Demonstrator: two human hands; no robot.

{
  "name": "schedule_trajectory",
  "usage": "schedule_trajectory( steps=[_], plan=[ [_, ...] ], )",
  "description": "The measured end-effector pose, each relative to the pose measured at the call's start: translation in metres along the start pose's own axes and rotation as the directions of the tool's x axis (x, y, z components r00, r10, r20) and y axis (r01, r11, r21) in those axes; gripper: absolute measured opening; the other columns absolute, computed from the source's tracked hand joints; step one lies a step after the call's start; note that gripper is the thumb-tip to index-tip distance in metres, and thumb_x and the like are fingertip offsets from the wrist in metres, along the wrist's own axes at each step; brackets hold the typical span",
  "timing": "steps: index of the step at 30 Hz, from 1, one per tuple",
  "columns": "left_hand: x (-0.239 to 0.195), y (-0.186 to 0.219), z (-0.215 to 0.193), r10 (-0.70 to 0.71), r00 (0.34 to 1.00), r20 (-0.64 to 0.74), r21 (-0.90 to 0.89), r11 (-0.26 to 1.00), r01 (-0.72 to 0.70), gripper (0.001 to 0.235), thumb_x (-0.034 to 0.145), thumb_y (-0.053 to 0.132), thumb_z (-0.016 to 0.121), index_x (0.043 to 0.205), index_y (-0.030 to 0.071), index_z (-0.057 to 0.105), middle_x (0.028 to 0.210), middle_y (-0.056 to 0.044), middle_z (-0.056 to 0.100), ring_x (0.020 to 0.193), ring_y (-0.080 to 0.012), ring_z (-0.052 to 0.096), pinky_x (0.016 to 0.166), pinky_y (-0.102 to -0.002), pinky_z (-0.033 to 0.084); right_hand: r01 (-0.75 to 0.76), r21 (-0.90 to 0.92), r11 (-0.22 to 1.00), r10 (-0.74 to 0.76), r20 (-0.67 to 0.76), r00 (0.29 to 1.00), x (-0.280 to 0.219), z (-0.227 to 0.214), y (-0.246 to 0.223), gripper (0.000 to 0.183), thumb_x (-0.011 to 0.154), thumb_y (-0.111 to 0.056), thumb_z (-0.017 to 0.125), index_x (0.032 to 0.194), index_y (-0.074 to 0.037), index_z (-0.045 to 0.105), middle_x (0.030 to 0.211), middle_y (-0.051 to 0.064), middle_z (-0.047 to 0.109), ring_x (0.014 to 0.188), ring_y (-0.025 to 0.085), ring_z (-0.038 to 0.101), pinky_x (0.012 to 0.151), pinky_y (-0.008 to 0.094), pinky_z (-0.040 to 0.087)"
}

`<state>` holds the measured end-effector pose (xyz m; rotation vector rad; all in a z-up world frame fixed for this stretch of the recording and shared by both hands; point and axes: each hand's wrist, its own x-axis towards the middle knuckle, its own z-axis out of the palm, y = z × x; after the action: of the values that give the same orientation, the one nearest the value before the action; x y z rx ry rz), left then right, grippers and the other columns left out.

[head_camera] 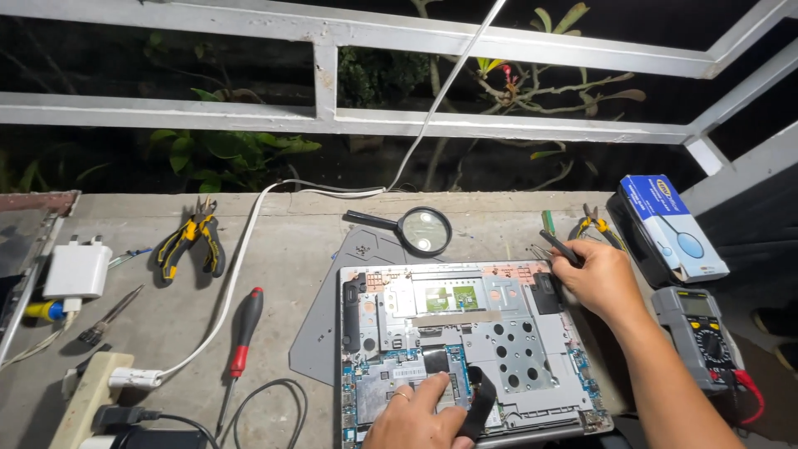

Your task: The person works on a disassembled electronic device, likely a laptop motherboard, using a black pen-like tool to probe various components. They also handle a small rectangular chip and a black ribbon cable, moving them around the board while the camera shakes significantly.

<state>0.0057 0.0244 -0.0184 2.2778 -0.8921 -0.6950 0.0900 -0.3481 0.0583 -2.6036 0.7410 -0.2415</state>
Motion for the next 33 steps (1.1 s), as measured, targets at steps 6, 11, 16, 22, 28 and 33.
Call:
schedule_trajectory(
  steps=[6, 11, 16, 22, 28, 33],
  plan=[
    [0.001, 0.001, -0.004, -0.064, 0.996, 0.060, 0.028, 0.998, 0.062, 0.042, 0.115, 0.064, 0.072, 0.139, 0.030, 0.075, 0.180, -0.002, 0.038, 0.145, -0.0507, 0.049, 0.107, -0.070, 0.054, -0.043, 0.012, 0.999, 0.043, 0.030, 0.999, -0.014, -0.011, -0.002, 0.028, 0.099, -0.028, 0.076, 0.117, -0.020, 0.096, 0.094, 0.001, 0.089, 0.082, 0.016, 0.074, 0.080, 0.033, 0.055],
    [0.008, -0.001, 0.001, -0.029, 0.998, 0.052, 0.077, 0.997, 0.025, 0.037, 0.114, 0.055, 0.078, 0.136, 0.026, 0.075, 0.176, -0.004, 0.041, 0.141, -0.0464, 0.053, 0.105, -0.067, 0.059, 0.041, -0.016, 0.999, -0.040, 0.031, 0.999, -0.005, -0.001, -0.004, 0.030, 0.100, -0.030, 0.075, 0.119, -0.016, 0.093, 0.112, -0.001, 0.089, 0.102, 0.020, 0.078, 0.089, 0.037, 0.056],
    [0.011, -0.004, 0.004, -0.013, 0.999, 0.031, 0.082, 0.997, 0.010, 0.039, 0.113, 0.056, 0.080, 0.138, 0.026, 0.075, 0.173, -0.006, 0.043, 0.138, -0.0454, 0.055, 0.103, -0.066, 0.060, 0.064, -0.016, 0.998, -0.063, 0.048, 0.997, -0.002, -0.003, 0.000, 0.027, 0.101, -0.027, 0.075, 0.117, -0.015, 0.093, 0.107, -0.001, 0.089, 0.100, 0.020, 0.078, 0.089, 0.037, 0.057],
    [0.011, -0.003, 0.004, -0.035, 0.999, 0.031, 0.093, 0.995, 0.032, 0.038, 0.112, 0.055, 0.082, 0.136, 0.027, 0.075, 0.171, -0.003, 0.044, 0.138, -0.0418, 0.055, 0.103, -0.064, 0.061, 0.108, -0.035, 0.994, -0.106, 0.048, 0.993, 0.009, 0.001, 0.012, 0.030, 0.102, -0.031, 0.075, 0.121, -0.017, 0.093, 0.111, -0.001, 0.091, 0.104, 0.021, 0.080, 0.092, 0.038, 0.057],
    [0.012, -0.005, 0.006, -0.024, 0.999, 0.035, 0.097, 0.995, 0.021, 0.038, 0.112, 0.056, 0.082, 0.137, 0.028, 0.074, 0.170, -0.004, 0.043, 0.136, -0.0427, 0.055, 0.101, -0.065, 0.061, 0.094, -0.064, 0.994, -0.089, 0.072, 0.993, 0.000, -0.019, 0.004, 0.033, 0.100, -0.029, 0.075, 0.125, -0.019, 0.093, 0.126, -0.004, 0.092, 0.118, 0.018, 0.081, 0.107, 0.035, 0.057],
    [0.014, -0.011, 0.008, -0.014, 0.999, 0.047, 0.097, 0.995, 0.009, 0.038, 0.114, 0.058, 0.078, 0.139, 0.030, 0.073, 0.171, -0.003, 0.042, 0.134, -0.0432, 0.056, 0.102, -0.066, 0.061, 0.045, 0.025, 0.999, -0.044, -0.054, 0.998, -0.024, -0.036, 0.017, 0.028, 0.101, -0.028, 0.078, 0.121, -0.017, 0.094, 0.124, -0.004, 0.091, 0.099, 0.016, 0.079, 0.096, 0.031, 0.056]
  ],
)
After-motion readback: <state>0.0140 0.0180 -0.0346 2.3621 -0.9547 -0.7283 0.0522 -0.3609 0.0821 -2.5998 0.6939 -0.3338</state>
